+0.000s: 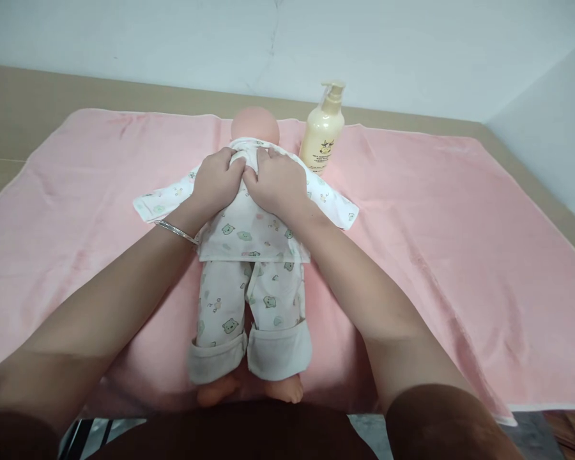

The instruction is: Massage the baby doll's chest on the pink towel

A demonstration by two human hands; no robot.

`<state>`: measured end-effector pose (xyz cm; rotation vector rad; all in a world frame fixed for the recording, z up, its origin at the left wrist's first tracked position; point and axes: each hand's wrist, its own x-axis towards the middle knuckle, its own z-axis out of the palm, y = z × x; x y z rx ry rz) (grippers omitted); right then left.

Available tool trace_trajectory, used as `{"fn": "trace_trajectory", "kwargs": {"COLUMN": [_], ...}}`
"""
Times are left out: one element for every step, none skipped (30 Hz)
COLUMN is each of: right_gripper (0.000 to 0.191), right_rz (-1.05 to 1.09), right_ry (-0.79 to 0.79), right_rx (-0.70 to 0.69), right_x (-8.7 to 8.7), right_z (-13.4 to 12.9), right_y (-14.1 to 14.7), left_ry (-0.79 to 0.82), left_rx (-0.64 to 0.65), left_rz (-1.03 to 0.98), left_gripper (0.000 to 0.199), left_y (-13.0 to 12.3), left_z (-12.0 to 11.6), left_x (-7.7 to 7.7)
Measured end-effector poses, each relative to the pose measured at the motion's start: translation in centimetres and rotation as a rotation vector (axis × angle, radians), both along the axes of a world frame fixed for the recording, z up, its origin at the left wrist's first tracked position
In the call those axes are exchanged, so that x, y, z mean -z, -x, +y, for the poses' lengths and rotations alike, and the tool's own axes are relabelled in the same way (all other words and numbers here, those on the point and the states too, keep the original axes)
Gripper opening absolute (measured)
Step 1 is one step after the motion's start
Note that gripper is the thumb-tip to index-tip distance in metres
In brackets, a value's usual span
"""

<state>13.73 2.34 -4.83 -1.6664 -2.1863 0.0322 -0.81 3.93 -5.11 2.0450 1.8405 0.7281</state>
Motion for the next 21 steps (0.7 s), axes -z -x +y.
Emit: {"fn": "trace_trajectory", "kwargs": {"right_gripper": [0.047,0.046,0.045,0.045,0.045,0.046,0.046,0.047,0.047,0.047,0.046,0.045,0.045,0.045,0.046,0.047,0.048,0.049,0.051,0.053,0.055], "right_rz": [-0.008,-0.015,-0.017,-0.014,-0.005,0.009,0.025,0.042,0.057,0.071,0.084,0.093,0.101,0.108,0.114,0.120,0.126,0.135,0.145,0.155,0.164], "right_ry": [0.006,0.011,0.013,0.013,0.012,0.008,0.003,0.001,0.002,0.007,0.013,0.022,0.034,0.047,0.062,0.081,0.110,0.148,0.186,0.214,0.233], "right_rx": [0.018,0.037,0.054,0.066,0.072,0.072,0.068,0.060,0.052,0.044,0.037,0.030,0.023,0.014,0.004,-0.011,-0.034,-0.060,-0.089,-0.117,-0.140], "right_x": [-0.3,-0.5,-0.7,-0.8,-0.8,-0.8,-0.7,-0.5,-0.4,-0.3,-0.2,-0.2,-0.3,-0.4,-0.6,-0.9,-1.2,-1.5,-1.8,-2.0,-2.2], "right_z": [-0.1,-0.1,-0.1,0.0,0.1,0.2,0.3,0.4,0.4,0.3,0.3,0.2,0.2,0.2,0.2,0.2,0.3,0.4,0.6,0.7,0.8], "right_y": [0.1,0.1,0.1,0.1,0.1,0.0,-0.1,-0.1,-0.2,-0.3,-0.3,-0.3,-0.3,-0.4,-0.5,-0.8,-1.2,-1.7,-2.2,-2.8,-3.3], "left_ry": [0.000,-0.001,-0.002,-0.004,-0.008,-0.013,-0.018,-0.022,-0.023,-0.022,-0.019,-0.016,-0.014,-0.015,-0.019,-0.027,-0.042,-0.061,-0.079,-0.095,-0.106], "left_rx": [0.009,0.018,0.027,0.035,0.044,0.052,0.057,0.061,0.065,0.069,0.074,0.082,0.096,0.114,0.128,0.133,0.129,0.118,0.105,0.096,0.097], "left_rz": [-0.001,-0.002,-0.005,-0.008,-0.013,-0.017,-0.019,-0.017,-0.011,0.000,0.014,0.030,0.051,0.078,0.107,0.135,0.159,0.175,0.182,0.180,0.172], "left_gripper": [0.045,0.045,0.045,0.045,0.044,0.044,0.043,0.043,0.043,0.044,0.045,0.045,0.046,0.046,0.045,0.045,0.046,0.047,0.048,0.048,0.049], "left_y": [0.1,0.2,0.3,0.4,0.4,0.5,0.5,0.5,0.6,0.6,0.6,0.5,0.5,0.3,0.1,-0.2,-0.5,-0.8,-1.2,-1.4,-1.6], "left_z": [0.0,-0.1,-0.1,-0.1,-0.1,-0.1,-0.1,-0.1,-0.1,-0.1,-0.2,-0.3,-0.6,-0.9,-1.3,-1.8,-2.4,-2.9,-3.3,-3.6,-3.8], "left_x": [0.0,0.1,0.1,0.1,0.2,0.2,0.2,0.2,0.1,0.0,-0.1,-0.2,-0.4,-0.6,-0.8,-0.9,-1.0,-1.1,-1.2,-1.3,-1.3]}}
